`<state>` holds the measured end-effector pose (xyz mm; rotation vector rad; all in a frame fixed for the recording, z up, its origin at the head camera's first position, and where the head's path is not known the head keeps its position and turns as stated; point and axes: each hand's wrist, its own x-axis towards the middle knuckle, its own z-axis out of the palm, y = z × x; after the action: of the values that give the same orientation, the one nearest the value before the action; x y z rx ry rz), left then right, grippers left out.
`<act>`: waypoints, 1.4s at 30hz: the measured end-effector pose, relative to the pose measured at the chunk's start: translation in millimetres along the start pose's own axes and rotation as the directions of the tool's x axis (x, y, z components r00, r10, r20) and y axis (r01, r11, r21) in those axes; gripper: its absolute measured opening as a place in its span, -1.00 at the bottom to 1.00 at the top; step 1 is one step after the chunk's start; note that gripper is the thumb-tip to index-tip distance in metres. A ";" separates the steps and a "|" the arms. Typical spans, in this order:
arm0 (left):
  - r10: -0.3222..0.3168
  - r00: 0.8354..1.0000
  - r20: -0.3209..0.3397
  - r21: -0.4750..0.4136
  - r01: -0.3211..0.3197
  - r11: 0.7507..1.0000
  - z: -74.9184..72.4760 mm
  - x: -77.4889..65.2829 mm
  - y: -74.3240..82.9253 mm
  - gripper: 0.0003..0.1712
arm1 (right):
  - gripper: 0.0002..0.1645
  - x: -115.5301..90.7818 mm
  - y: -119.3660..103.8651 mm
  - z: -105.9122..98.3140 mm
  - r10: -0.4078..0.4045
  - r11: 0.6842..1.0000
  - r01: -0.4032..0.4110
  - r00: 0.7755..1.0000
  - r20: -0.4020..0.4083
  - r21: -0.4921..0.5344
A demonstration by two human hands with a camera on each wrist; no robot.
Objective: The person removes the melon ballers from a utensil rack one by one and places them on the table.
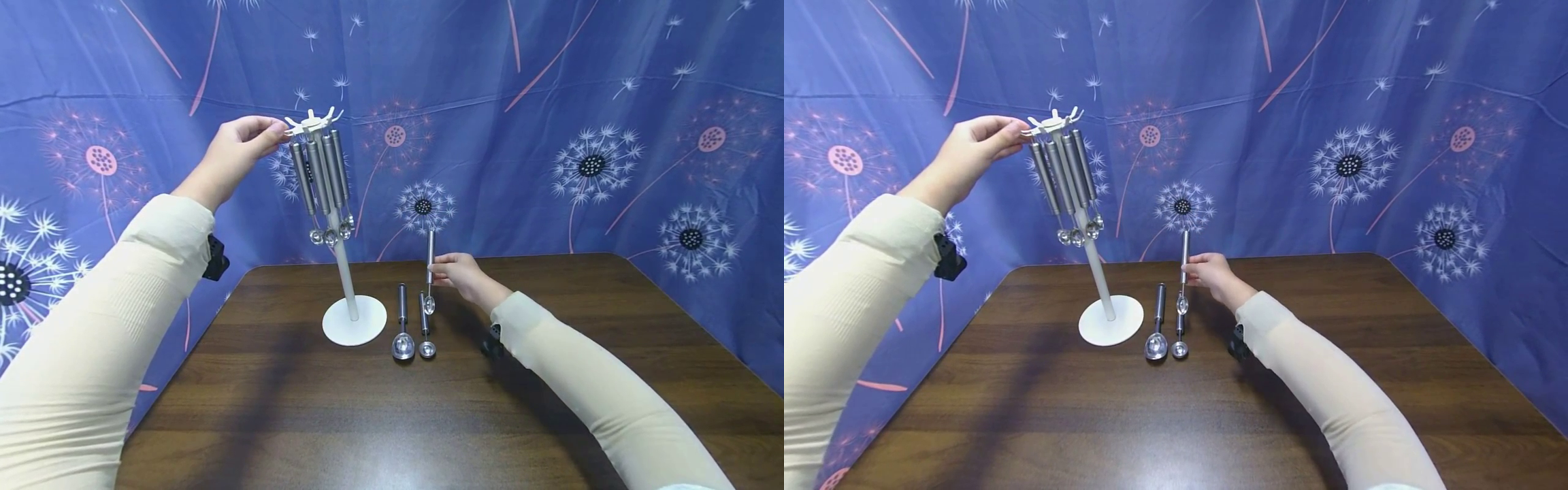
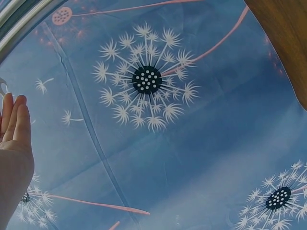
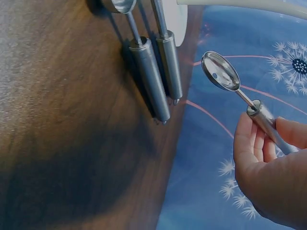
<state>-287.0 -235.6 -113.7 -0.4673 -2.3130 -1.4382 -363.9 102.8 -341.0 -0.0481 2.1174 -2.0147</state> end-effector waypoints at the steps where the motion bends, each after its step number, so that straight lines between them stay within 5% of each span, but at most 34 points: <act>1: -0.003 1.000 0.001 0.000 0.003 1.000 0.0 -0.1 0.2 -0.54 | -0.52 -0.1 1.7 -0.5 0.002 1.000 -0.002 1.000 0.002 -0.001; 16: 0.002 1.000 -0.006 0.018 -0.002 1.000 1.5 0.8 -1.6 -0.47 | -0.48 -2.0 29.0 -10.9 0.104 0.992 -0.100 0.993 0.054 -0.075; 34: 0.002 1.000 -0.012 0.020 -0.002 1.000 1.6 -0.8 -1.8 -0.45 | -0.91 -1.9 60.3 -12.9 0.264 0.956 -0.246 0.959 0.104 -0.158; 42: 0.002 1.000 -0.014 0.015 -0.002 1.000 2.0 -0.2 -1.0 -0.51 | -0.87 -4.3 58.7 -9.4 0.315 0.935 -0.295 0.945 0.084 -0.196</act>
<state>-287.6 -234.2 -115.4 -0.4534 -2.3105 -1.4173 -354.0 116.4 -398.2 0.1272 2.0816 -1.6027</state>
